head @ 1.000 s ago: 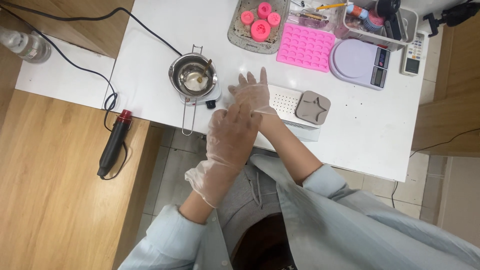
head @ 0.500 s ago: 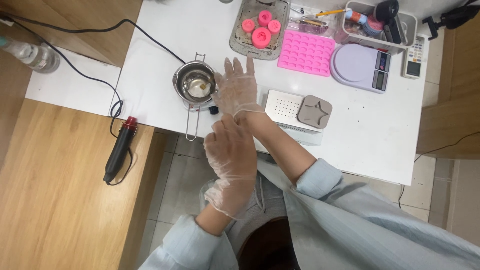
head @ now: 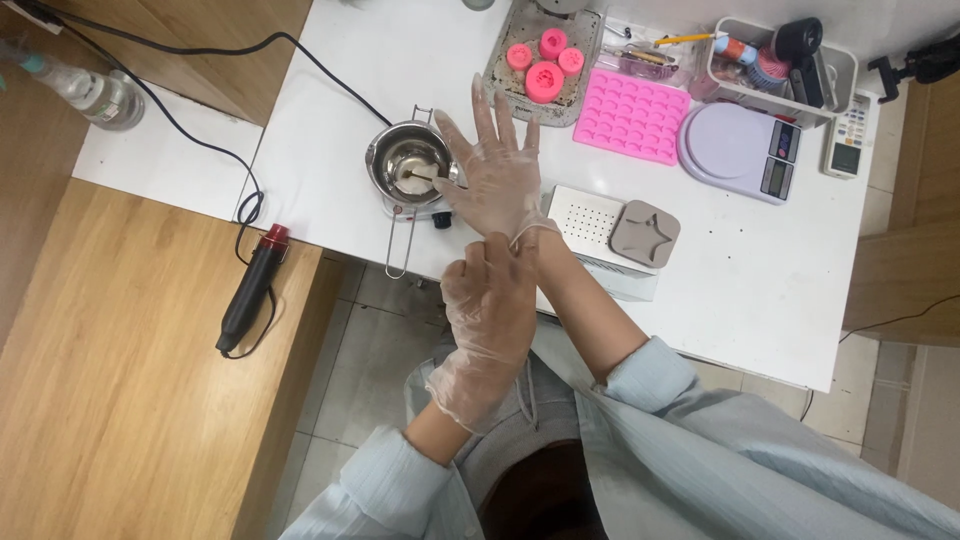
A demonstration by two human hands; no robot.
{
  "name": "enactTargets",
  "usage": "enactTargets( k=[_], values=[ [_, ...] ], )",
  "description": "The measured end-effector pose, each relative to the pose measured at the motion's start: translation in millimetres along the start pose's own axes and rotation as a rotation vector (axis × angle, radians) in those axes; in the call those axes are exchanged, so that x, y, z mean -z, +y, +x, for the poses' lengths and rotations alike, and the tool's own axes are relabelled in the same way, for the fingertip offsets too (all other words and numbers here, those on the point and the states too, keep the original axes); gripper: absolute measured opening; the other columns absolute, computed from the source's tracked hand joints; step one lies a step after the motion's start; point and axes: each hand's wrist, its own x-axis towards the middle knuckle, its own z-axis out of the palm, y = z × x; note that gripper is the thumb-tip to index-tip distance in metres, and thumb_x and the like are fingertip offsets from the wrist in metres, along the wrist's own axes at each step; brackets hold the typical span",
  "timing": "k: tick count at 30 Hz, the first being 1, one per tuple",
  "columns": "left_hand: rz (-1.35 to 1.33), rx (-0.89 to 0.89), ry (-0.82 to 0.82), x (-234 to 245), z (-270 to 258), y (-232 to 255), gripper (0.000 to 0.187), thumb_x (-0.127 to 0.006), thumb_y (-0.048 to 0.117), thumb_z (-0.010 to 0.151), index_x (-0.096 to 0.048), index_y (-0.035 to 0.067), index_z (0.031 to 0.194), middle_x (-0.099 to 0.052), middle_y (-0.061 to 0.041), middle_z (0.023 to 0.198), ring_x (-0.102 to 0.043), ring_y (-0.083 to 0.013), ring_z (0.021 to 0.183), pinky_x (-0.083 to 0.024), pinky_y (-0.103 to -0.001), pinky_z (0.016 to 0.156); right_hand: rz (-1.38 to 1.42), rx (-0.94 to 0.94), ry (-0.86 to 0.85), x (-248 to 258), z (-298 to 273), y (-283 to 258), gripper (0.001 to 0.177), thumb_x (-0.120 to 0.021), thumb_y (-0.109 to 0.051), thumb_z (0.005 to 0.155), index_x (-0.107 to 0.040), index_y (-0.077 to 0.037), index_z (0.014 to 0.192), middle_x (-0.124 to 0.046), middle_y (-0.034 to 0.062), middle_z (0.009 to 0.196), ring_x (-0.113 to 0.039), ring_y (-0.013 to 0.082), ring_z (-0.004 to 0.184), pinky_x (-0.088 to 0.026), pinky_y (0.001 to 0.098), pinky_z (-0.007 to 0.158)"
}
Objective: Melt wax in a small metal pot using a heat gun and stir with a spoon to prepare for candle making.
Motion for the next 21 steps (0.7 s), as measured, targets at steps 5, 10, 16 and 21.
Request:
enactTargets(
  k=[5,10,16,21],
  values=[
    [-0.121,-0.132,0.015,-1,-1,-9,0.043,-0.065,0.018,0.088,-0.067,0.018,0.131,-0.052,0.0,0.097,-0.052,-0.0187,0.093,-0.035,-0.036,0.082,0.101,0.01,0.108,2,-2,1,0.085,-0.057,-0.073,0.09,-0.03,-0.036,0.162,0.001,0.014,0.169,0.001,0.0392,0.156,-0.001,0.0748,0.12],
    [-0.125,-0.147,-0.008,-5,-2,-8,0.044,-0.066,0.018,0.088,-0.066,0.019,0.132,-0.053,0.001,0.098,-0.052,-0.0181,0.095,-0.035,-0.036,0.083,0.069,0.0,0.078,-6,-5,6,0.084,-0.058,-0.07,0.088,-0.034,-0.035,0.16,-0.004,0.0161,0.17,-0.002,0.0433,0.156,0.0,0.074,0.117],
    [-0.15,-0.143,-0.007,-6,-3,-7,0.046,-0.068,0.018,0.086,-0.066,0.018,0.132,-0.052,0.001,0.099,-0.051,-0.0179,0.097,-0.035,-0.036,0.085,-0.033,-0.008,-0.152,-17,-7,11,0.076,-0.052,-0.067,0.09,-0.041,-0.032,0.157,-0.026,0.0185,0.166,-0.012,0.0473,0.155,0.002,0.0723,0.121],
    [-0.124,-0.149,0.023,-5,-4,-7,0.045,-0.069,0.017,0.088,-0.066,0.018,0.134,-0.05,0.0,0.1,-0.051,-0.0174,0.096,-0.034,-0.035,0.086,-0.059,-0.024,-0.024,-8,-11,8,0.079,-0.053,-0.068,0.085,-0.044,-0.029,0.154,-0.023,0.0212,0.167,-0.012,0.0476,0.154,0.001,0.0703,0.117]
  ],
)
